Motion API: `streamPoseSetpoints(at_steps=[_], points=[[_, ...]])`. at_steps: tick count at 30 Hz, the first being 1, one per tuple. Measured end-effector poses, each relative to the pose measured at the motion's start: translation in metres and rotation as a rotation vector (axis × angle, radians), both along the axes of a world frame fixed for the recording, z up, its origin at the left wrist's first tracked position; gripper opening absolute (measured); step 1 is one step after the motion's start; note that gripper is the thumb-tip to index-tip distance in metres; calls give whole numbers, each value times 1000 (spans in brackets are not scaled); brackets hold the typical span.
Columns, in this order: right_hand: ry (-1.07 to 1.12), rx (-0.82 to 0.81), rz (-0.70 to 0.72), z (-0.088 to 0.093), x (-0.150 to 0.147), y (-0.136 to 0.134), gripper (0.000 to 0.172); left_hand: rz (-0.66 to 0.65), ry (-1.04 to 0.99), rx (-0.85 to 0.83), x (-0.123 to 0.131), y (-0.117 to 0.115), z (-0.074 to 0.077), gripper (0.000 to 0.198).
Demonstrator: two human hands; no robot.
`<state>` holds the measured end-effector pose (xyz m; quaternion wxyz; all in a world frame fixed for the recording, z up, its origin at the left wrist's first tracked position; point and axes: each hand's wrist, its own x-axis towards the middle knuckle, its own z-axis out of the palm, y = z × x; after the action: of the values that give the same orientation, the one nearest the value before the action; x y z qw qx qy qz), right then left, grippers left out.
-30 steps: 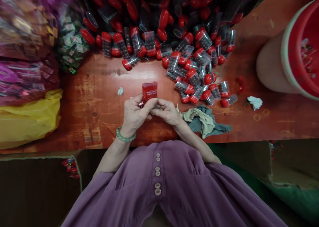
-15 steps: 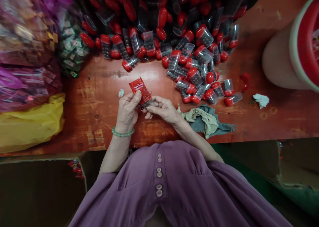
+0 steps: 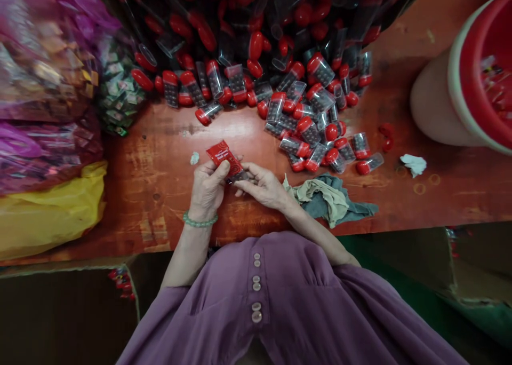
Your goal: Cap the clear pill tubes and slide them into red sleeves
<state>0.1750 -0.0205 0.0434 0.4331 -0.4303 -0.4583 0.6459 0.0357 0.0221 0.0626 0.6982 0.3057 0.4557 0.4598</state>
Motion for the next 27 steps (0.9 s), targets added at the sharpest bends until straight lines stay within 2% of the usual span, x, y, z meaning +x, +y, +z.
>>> streamPoseSetpoints(at_steps=[3,5,11,16,20,24,27], points=[[-213,131,-15,0,5,-3,33,16,-27,-3,3,-2,-2,41],[-243,161,-32,-2,5,-7,34,4,-30,-19,5,-6,-3,41],[-53,137,-35,-8,-1,-15,34,37,2,-16,13,-20,-1,38],[-1,57,-7,1,8,-11,30,5,21,-40,17,-18,1,42],[80,-37,19,9,15,-9,24,-16,-7,-4,20,-17,9,40],[37,-15,18,11,20,-10,26,-2,-15,30,26,-20,17,40],[100,-17,17,6,24,-13,25,-51,-23,-1,32,-21,20,40]])
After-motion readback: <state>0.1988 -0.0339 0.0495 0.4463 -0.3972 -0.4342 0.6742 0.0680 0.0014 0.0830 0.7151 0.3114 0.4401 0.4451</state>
